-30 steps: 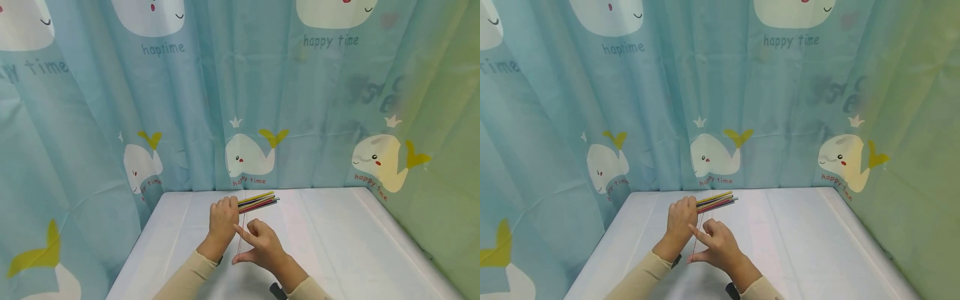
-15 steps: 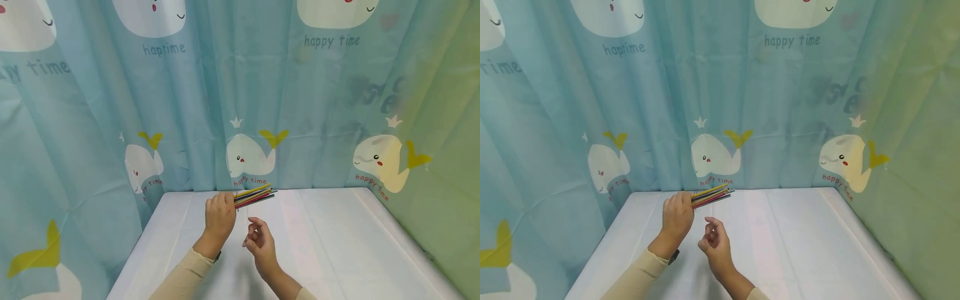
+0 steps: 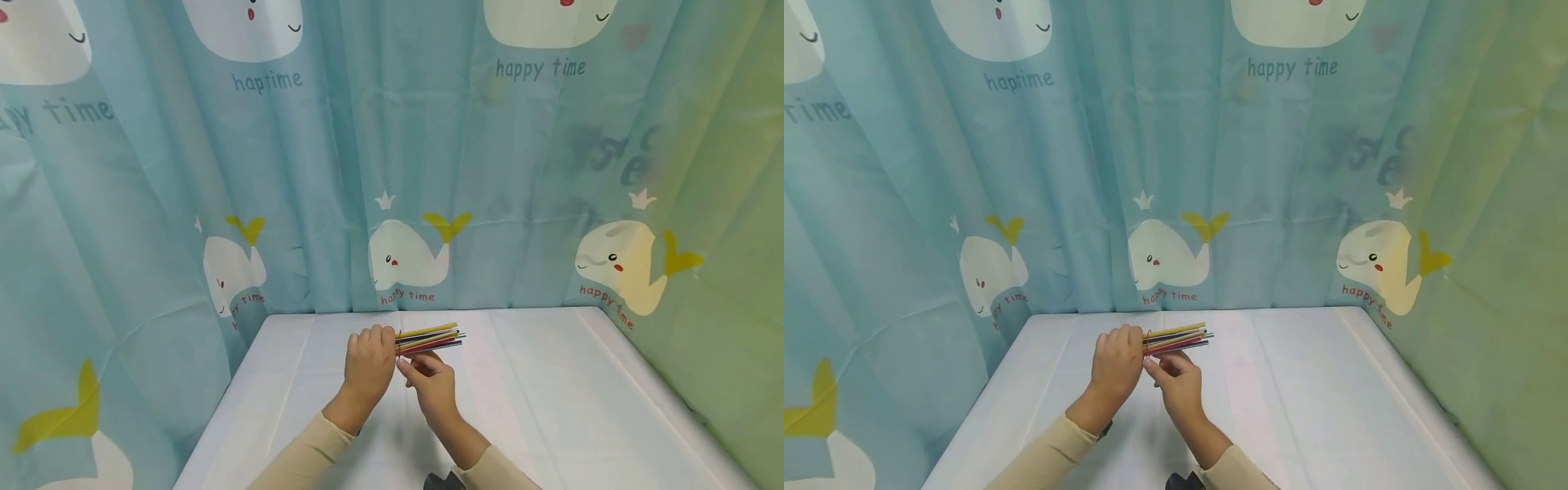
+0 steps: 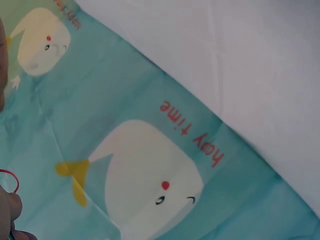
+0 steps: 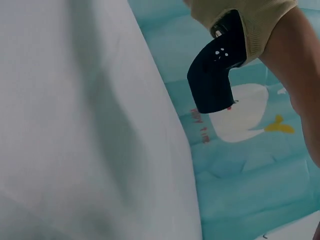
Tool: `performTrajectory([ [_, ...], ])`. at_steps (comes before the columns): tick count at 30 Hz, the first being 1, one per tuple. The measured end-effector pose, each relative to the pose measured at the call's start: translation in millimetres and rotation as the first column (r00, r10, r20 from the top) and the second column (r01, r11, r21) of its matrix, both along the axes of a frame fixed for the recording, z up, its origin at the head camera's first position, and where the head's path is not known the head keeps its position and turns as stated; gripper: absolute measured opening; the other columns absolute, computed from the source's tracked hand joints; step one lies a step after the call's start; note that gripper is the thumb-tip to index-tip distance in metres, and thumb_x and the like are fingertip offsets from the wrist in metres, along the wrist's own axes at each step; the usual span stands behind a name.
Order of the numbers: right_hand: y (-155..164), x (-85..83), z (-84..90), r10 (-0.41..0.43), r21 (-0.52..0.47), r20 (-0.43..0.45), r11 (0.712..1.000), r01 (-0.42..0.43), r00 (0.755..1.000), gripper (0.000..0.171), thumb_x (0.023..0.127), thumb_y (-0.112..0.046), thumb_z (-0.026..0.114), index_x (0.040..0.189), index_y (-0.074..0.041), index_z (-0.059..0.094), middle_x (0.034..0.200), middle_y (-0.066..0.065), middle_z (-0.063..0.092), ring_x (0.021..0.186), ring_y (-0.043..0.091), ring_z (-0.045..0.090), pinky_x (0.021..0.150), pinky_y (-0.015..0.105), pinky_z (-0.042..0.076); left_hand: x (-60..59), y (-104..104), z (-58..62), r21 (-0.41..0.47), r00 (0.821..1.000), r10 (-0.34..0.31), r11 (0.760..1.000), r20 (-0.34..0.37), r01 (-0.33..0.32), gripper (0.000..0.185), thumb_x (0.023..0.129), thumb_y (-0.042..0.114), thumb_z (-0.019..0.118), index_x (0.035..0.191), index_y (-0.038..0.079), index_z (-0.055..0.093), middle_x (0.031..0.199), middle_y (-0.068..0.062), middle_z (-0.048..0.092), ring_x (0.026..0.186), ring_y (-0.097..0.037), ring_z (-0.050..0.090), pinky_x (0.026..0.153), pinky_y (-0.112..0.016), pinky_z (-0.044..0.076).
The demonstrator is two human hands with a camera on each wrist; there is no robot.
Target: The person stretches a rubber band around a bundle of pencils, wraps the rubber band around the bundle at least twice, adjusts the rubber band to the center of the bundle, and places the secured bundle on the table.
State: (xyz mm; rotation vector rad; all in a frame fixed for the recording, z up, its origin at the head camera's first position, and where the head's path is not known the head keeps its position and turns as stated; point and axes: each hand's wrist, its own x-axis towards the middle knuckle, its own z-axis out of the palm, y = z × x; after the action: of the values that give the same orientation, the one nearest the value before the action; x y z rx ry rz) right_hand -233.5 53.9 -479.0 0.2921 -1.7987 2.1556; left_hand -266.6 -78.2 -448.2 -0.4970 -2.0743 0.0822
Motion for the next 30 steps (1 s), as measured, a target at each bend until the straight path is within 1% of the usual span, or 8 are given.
performTrajectory([
  [6, -3, 1.6, 6.0, 0.048, -0.005, 0.081, 0.999, -0.047, 0.996, 0.018, 0.091, -0.007, 0.067, 0.1, 0.008, 0.069, 0.096, 0.009, 0.063, 0.063, 0.015, 0.053, 0.055, 0.023, 0.047, -0.3, 1, -1.6, -0.014, 1.0, 0.017, 1.0, -0.004, -0.017, 0.027, 0.074, 0.015, 0.078, 0.085, 0.007, 0.054, 0.066, -0.004, 0.046, 0.052, -0.019, 0.045, 0.049, -0.03, 0.029],
  [11, -3, 18.4, 23.3, 0.087, 0.17, -0.065, 0.983, -0.075, 0.994, 0.011, 0.098, -0.001, 0.052, 0.094, 0.008, 0.057, 0.092, 0.011, 0.052, 0.073, 0.014, 0.05, 0.062, 0.025, 0.047, -2.3, -1, 1.1, -0.016, 0.998, 0.051, 0.999, 0.048, -0.05, 0.029, 0.078, 0.018, 0.078, 0.087, 0.006, 0.053, 0.067, -0.004, 0.046, 0.053, -0.018, 0.045, 0.049, -0.03, 0.029],
  [14, 0, 29.3, 28.6, 0.157, 0.23, -0.233, 0.968, -0.102, 0.96, 0.009, 0.097, 0.006, 0.047, 0.089, 0.007, 0.051, 0.1, 0.02, 0.05, 0.083, 0.017, 0.05, 0.066, 0.024, 0.047, -3.8, -4, 2.0, -0.016, 0.994, 0.08, 0.997, 0.076, -0.079, 0.03, 0.078, 0.018, 0.078, 0.088, 0.006, 0.053, 0.067, -0.004, 0.047, 0.054, -0.018, 0.048, 0.049, -0.03, 0.03],
  [17, 5, 28.2, 21.9, 0.287, 0.229, -0.341, 0.949, -0.216, 0.895, 0.014, 0.096, 0.012, 0.041, 0.087, 0.008, 0.05, 0.098, 0.024, 0.054, 0.074, 0.024, 0.052, 0.057, 0.027, 0.046, -5.6, -5, 0.7, -0.022, 0.99, 0.103, 0.995, 0.095, -0.101, 0.029, 0.078, 0.018, 0.077, 0.087, 0.006, 0.052, 0.067, -0.004, 0.048, 0.055, -0.019, 0.049, 0.049, -0.03, 0.031],
  [21, 13, 11.2, 3.5, 0.472, 0.146, -0.117, 0.879, -0.455, 0.874, 0.022, 0.102, -0.004, 0.038, 0.097, 0.011, 0.054, 0.08, 0.01, 0.061, 0.055, 0.018, 0.05, 0.047, 0.026, 0.042, -8.0, -6, 1.2, -0.021, 0.989, 0.111, 0.994, 0.101, -0.11, 0.027, 0.079, 0.017, 0.076, 0.088, 0.006, 0.052, 0.068, -0.005, 0.048, 0.056, -0.019, 0.05, 0.049, -0.03, 0.032],
  [25, 22, 1.5, -9.7, 0.561, 0.102, 0.226, 0.799, -0.593, 0.796, 0.028, 0.099, -0.013, 0.051, 0.116, 0.007, 0.061, 0.07, 0.004, 0.064, 0.047, 0.007, 0.045, 0.045, 0.021, 0.038, -9.6, -8, 2.9, -0.005, 0.991, 0.106, 0.994, 0.086, -0.106, 0.028, 0.078, 0.017, 0.077, 0.088, 0.006, 0.053, 0.068, -0.006, 0.05, 0.056, -0.021, 0.051, 0.05, -0.032, 0.033],
  [27, 24, 2.3, -11.9, 0.592, 0.166, 0.26, 0.751, -0.639, 0.763, 0.029, 0.093, -0.007, 0.06, 0.121, 0.002, 0.064, 0.071, 0.004, 0.067, 0.046, 0.006, 0.044, 0.043, 0.02, 0.038, -9.4, -8, 1.5, -0.006, 0.991, 0.103, 0.995, 0.089, -0.103, 0.03, 0.077, 0.017, 0.078, 0.088, 0.006, 0.052, 0.068, -0.006, 0.05, 0.056, -0.021, 0.051, 0.049, -0.032, 0.033],
  [30, 24, 5.4, -10.0, 0.611, 0.345, 0.084, 0.723, -0.598, 0.787, 0.041, 0.083, -0.006, 0.074, 0.123, -0.003, 0.066, 0.083, 0.001, 0.064, 0.056, 0.004, 0.046, 0.047, 0.019, 0.039, -9.0, -7, -3.0, -0.016, 0.986, 0.114, 0.993, 0.12, -0.113, 0.031, 0.076, 0.018, 0.078, 0.087, 0.007, 0.051, 0.067, -0.005, 0.049, 0.055, -0.02, 0.05, 0.049, -0.031, 0.032],
])
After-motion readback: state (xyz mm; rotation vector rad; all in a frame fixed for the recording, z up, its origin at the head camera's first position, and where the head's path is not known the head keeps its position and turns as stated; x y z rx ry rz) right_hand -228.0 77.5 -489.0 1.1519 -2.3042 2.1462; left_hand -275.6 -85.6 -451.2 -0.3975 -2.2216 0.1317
